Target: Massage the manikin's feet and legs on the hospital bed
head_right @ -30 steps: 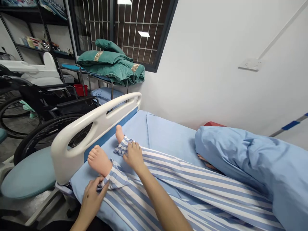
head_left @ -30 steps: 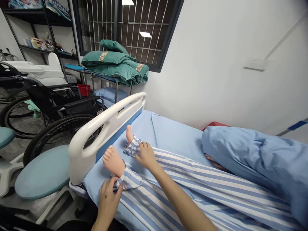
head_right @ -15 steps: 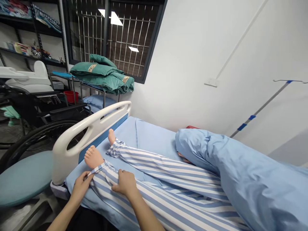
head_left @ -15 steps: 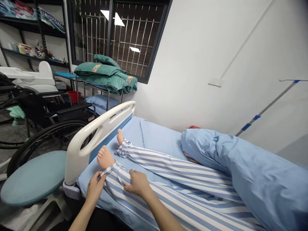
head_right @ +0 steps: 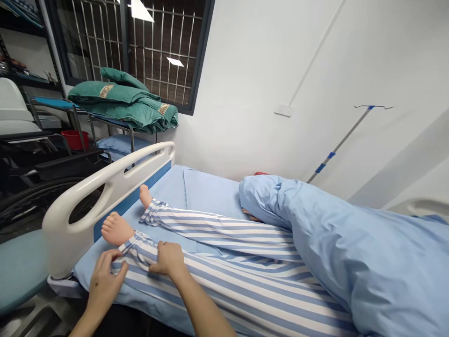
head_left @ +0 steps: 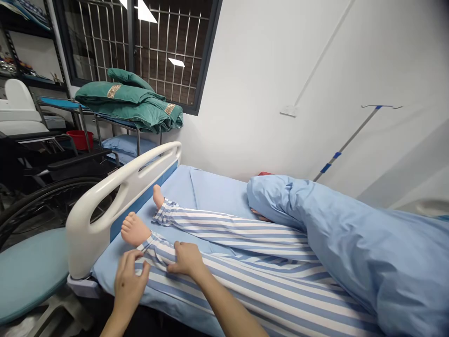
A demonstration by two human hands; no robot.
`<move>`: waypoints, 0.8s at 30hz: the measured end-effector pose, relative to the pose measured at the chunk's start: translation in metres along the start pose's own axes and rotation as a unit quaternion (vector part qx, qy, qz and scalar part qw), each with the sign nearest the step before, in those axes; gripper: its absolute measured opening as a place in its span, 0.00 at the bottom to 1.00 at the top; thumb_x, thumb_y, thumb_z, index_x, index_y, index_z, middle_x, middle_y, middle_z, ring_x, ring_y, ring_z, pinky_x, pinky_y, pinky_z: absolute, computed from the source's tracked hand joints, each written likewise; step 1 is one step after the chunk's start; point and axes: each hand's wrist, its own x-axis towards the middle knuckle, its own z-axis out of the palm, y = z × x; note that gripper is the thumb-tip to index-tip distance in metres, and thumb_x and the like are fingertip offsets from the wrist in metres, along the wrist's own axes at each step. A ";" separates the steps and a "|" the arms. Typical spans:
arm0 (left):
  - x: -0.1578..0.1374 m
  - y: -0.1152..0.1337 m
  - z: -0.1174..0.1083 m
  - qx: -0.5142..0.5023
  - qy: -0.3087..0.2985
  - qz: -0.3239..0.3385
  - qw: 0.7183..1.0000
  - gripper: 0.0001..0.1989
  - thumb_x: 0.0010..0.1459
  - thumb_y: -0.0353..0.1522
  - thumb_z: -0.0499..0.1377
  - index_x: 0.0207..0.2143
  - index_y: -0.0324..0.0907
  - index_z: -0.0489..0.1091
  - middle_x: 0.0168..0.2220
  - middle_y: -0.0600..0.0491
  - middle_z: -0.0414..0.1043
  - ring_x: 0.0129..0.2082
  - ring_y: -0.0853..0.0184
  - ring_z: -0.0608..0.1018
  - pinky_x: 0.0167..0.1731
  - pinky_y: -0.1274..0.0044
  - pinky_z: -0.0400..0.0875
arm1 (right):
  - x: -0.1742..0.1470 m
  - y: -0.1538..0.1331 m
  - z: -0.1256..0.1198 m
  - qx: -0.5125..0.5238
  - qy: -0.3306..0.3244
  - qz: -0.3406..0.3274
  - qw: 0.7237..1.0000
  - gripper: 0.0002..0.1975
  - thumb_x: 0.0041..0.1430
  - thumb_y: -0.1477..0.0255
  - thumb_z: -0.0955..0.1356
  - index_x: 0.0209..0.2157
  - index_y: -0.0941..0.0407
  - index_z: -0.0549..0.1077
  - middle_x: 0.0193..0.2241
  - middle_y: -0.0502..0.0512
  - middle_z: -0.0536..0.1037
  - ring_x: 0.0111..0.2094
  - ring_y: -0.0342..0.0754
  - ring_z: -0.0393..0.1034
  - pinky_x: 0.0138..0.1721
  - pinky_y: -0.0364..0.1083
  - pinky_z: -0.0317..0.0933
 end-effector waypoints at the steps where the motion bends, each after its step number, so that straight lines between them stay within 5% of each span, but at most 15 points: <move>1: 0.001 0.009 0.004 0.001 -0.035 0.056 0.998 0.11 0.49 0.30 0.49 0.37 0.41 0.62 0.39 0.48 0.65 0.45 0.61 0.68 0.48 0.69 0.62 | 0.000 0.000 0.000 0.000 0.002 -0.002 1.000 0.28 0.38 0.53 0.67 0.38 0.59 0.67 0.32 0.61 0.76 0.32 0.57 0.71 0.30 0.50 0.62; 6: 0.024 0.031 0.036 0.025 -0.252 0.222 0.942 0.37 0.37 0.20 0.46 0.55 0.41 0.51 0.55 0.47 0.56 0.57 0.63 0.57 0.56 0.70 0.54 | -0.001 0.001 0.001 -0.002 0.018 -0.012 1.000 0.26 0.42 0.57 0.66 0.40 0.60 0.67 0.33 0.62 0.76 0.32 0.56 0.72 0.31 0.50 0.63; 10: 0.045 0.026 0.050 0.084 -0.382 0.264 0.882 0.43 0.36 0.24 0.51 0.59 0.41 0.45 0.49 0.47 0.64 0.50 0.59 0.65 0.50 0.69 0.58 | 0.000 0.002 0.001 -0.006 0.021 -0.016 1.000 0.25 0.40 0.58 0.66 0.39 0.60 0.67 0.33 0.62 0.76 0.31 0.56 0.72 0.32 0.50 0.64; 18: 0.059 0.025 0.059 0.235 -0.408 0.274 0.839 0.26 0.37 0.29 0.56 0.44 0.38 0.64 0.41 0.44 0.71 0.42 0.56 0.71 0.45 0.67 0.59 | 0.003 0.004 0.006 -0.004 0.023 -0.015 1.000 0.26 0.40 0.59 0.67 0.39 0.60 0.68 0.33 0.60 0.76 0.31 0.55 0.71 0.32 0.50 0.64; 24: 0.060 0.029 0.056 0.248 -0.405 0.283 0.833 0.19 0.39 0.30 0.56 0.38 0.38 0.66 0.38 0.45 0.72 0.40 0.57 0.72 0.43 0.68 0.60 | -0.001 0.003 0.001 0.018 0.061 -0.030 0.998 0.23 0.42 0.60 0.67 0.39 0.61 0.68 0.35 0.62 0.74 0.37 0.55 0.67 0.39 0.52 0.61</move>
